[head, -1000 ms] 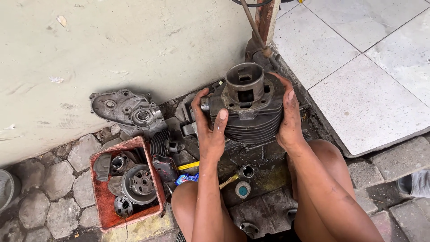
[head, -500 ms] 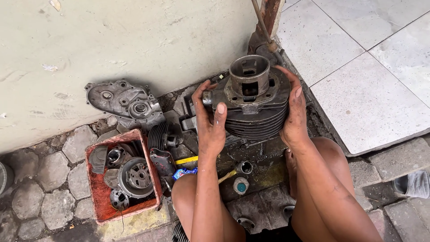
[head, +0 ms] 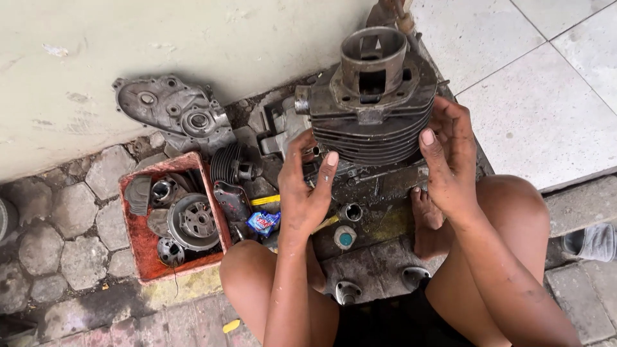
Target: Cleaning a motorcycle engine cylinder block using a brush and liquid cleaner
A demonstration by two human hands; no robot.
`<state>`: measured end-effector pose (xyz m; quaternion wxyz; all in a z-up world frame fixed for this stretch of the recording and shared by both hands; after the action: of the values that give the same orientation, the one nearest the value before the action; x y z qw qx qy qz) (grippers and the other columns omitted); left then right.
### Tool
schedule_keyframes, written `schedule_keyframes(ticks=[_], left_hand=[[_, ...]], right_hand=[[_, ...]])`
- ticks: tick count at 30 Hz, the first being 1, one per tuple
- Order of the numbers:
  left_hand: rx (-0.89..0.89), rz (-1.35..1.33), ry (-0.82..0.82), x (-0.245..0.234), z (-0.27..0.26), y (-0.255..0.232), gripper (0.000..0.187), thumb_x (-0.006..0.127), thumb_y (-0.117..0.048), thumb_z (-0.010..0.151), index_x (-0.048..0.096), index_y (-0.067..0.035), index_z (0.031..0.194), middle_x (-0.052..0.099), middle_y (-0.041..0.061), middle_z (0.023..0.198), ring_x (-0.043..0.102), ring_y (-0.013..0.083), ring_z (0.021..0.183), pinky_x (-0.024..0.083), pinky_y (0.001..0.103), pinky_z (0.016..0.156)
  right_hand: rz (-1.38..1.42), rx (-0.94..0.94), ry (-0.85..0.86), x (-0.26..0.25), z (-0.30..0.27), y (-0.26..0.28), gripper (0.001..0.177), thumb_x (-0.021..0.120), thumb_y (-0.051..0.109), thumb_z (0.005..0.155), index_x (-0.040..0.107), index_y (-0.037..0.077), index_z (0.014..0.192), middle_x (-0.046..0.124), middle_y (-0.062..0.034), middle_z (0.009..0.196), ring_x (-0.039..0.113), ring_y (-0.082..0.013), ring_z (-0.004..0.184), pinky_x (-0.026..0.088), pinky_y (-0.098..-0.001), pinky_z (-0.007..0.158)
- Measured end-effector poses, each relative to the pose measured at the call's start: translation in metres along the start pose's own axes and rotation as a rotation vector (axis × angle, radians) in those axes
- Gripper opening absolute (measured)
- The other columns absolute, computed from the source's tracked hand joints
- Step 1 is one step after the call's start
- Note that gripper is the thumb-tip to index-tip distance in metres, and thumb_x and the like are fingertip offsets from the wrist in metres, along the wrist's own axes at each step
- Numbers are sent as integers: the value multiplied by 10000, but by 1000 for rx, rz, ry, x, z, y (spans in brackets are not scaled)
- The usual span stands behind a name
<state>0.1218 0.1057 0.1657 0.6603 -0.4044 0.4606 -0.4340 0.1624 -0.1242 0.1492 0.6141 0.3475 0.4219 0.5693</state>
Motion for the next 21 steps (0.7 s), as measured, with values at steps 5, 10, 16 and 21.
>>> schedule_keyframes(ticks=[5,10,16,21], left_hand=[[13,34,47,5,-15,-3,472,573,-296,1070,459,-11,1429,566,288,1280,504,569,1301,398,753,1056],[28,68,47,-1,-22,-5,466,583,-276,1073,464,-23,1445,553,269,1316,490,567,1327,368,781,1075],[142,278,26,-21,-36,19,343,564,-285,1054,567,-38,1293,646,121,1290,590,316,1224,458,439,1100],[72,309,102,-35,-53,31,417,553,-273,1083,463,-61,1431,579,163,1405,548,348,1234,477,486,1069]], right_hand=[[-32,26,50,-4,-18,-1,601,562,163,1048,312,-26,1561,517,-227,1387,564,-276,1202,532,-363,906],[-54,69,78,4,-31,4,661,591,122,1043,255,27,1604,473,-207,1481,543,-260,1222,509,-335,888],[-76,103,8,28,-46,17,728,671,164,1038,207,159,1600,340,-178,1504,416,-225,1203,455,-294,898],[224,12,-125,55,-62,18,324,602,85,1019,357,140,1223,420,-61,1199,487,-162,1052,503,-258,816]])
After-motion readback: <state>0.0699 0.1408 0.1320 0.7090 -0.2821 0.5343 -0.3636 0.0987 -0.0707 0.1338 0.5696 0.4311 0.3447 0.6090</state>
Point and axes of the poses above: each hand's wrist, its own z-axis towards the middle knuckle, its own x-axis out of the palm, y = z × x, the point moved 2 cm from there along z, towards the middle knuckle
